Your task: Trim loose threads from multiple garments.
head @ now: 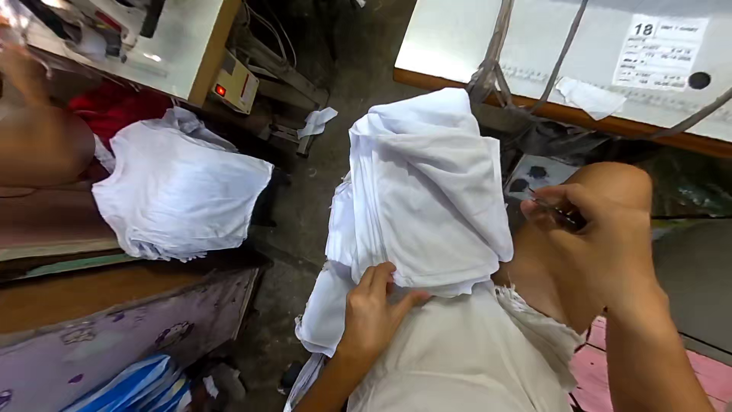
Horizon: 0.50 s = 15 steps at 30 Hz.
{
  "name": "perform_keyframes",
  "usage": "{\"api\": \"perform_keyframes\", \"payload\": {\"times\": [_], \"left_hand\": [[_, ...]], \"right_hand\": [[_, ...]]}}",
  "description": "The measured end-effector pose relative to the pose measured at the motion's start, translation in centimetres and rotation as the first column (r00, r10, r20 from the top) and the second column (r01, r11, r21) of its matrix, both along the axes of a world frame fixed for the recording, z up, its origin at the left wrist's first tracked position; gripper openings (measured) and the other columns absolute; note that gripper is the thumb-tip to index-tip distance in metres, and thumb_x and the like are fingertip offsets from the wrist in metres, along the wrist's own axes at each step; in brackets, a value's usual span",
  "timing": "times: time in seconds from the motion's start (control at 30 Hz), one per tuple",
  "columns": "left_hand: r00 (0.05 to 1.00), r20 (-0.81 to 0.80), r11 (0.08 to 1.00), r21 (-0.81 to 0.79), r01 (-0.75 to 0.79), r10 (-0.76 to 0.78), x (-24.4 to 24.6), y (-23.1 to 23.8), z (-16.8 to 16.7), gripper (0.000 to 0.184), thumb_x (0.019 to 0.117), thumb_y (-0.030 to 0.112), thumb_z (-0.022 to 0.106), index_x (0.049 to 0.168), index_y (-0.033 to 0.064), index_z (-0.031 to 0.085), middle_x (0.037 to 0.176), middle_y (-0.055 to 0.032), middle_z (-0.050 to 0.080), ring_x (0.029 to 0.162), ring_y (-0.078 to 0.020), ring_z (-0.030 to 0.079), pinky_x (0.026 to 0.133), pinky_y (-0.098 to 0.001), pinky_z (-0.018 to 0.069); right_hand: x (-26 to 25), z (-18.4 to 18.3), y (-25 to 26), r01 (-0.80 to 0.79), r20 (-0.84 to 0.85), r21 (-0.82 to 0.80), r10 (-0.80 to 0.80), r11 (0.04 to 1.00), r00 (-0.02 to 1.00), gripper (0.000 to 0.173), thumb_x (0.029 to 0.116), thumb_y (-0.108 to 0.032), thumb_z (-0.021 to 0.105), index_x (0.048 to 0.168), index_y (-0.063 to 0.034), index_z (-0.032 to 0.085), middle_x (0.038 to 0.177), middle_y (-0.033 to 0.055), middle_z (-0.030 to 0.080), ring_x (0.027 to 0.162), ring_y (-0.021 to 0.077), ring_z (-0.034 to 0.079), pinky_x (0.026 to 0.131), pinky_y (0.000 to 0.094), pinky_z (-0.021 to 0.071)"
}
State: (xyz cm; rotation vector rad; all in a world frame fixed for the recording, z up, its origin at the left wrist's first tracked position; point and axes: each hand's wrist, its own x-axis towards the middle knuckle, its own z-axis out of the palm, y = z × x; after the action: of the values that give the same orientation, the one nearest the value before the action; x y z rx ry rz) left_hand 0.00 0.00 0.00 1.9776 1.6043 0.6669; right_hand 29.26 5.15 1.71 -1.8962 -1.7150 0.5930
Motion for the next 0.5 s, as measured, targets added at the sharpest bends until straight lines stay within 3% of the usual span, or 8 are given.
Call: {"api": "perform_keyframes", "payload": {"times": [0.1,0.17,0.33,0.43,0.5], "left_hand": [[0.999,0.017,0.998,0.027,-0.05,0.049,1.0,-0.9,-1.0,0.031,0.0825,0.01,0.077,0.105,-0.0104,0.071,0.08,-0.0162,0.071,0.067,-0.0162,0.071,0.064,-0.0234,0.0594],[0.999,0.027,0.998,0.043,-0.044,0.043,1.0,-1.2,-0.8,0.023,0.0856,0.001,0.069,0.105,-0.0092,0.074,0.084,-0.0172,0.074,0.07,-0.0173,0.073,0.069,-0.023,0.0598],[0.99,0.14,1.0,-0.017,0.017,-0.015,-1.0,-1.1,0.8,0.017,0.0944,0.009,0.068,0.1,-0.0034,0.079,0.079,-0.0127,0.071,0.067,-0.0071,0.068,0.066,-0.0149,0.0559],[0.987,0.16,1.0,-0.009,0.025,-0.023,-2.0,-0.9,1.4,0.016,0.0943,0.012,0.069,0.094,0.0005,0.08,0.081,-0.0097,0.071,0.072,-0.0024,0.066,0.07,-0.0113,0.0527],[0.984,0.176,0.999,0.03,0.033,-0.038,-2.3,-0.8,1.6,0.015,0.0943,0.014,0.07,0.092,0.0023,0.08,0.088,-0.0113,0.071,0.081,-0.0034,0.066,0.077,-0.0118,0.053]], "right_hand": [[-0.9,0.0,-0.7,-0.06,-0.019,-0.056,0.059,0.997,0.998,0.034,0.0927,-0.028,0.062,0.113,-0.0026,0.071,0.077,0.0101,0.062,0.064,0.0227,0.056,0.057,0.0464,0.0441],[-1.6,-0.3,-1.2,-0.114,-0.038,-0.089,0.111,0.989,0.993,0.033,0.0921,-0.028,0.063,0.113,-0.004,0.071,0.074,0.0067,0.06,0.062,0.0204,0.054,0.056,0.0438,0.0442],[-3.8,-1.1,-2.6,-0.232,-0.126,-0.12,0.217,0.965,0.968,0.035,0.0951,-0.036,0.06,0.11,-0.0071,0.073,0.072,0.0029,0.063,0.058,0.0136,0.057,0.053,0.0357,0.0482],[-5.2,-1.2,-3.5,-0.352,-0.143,-0.103,0.337,0.93,0.931,0.055,0.1024,-0.053,0.05,0.112,-0.0043,0.072,0.082,0.008,0.066,0.069,0.0196,0.061,0.06,0.0388,0.0506],[-6.3,-1.1,-4.1,-0.402,-0.082,-0.086,0.395,0.912,0.915,0.057,0.1056,-0.051,0.044,0.117,-0.0015,0.07,0.087,0.0127,0.064,0.074,0.0271,0.064,0.062,0.0419,0.0531]]}}
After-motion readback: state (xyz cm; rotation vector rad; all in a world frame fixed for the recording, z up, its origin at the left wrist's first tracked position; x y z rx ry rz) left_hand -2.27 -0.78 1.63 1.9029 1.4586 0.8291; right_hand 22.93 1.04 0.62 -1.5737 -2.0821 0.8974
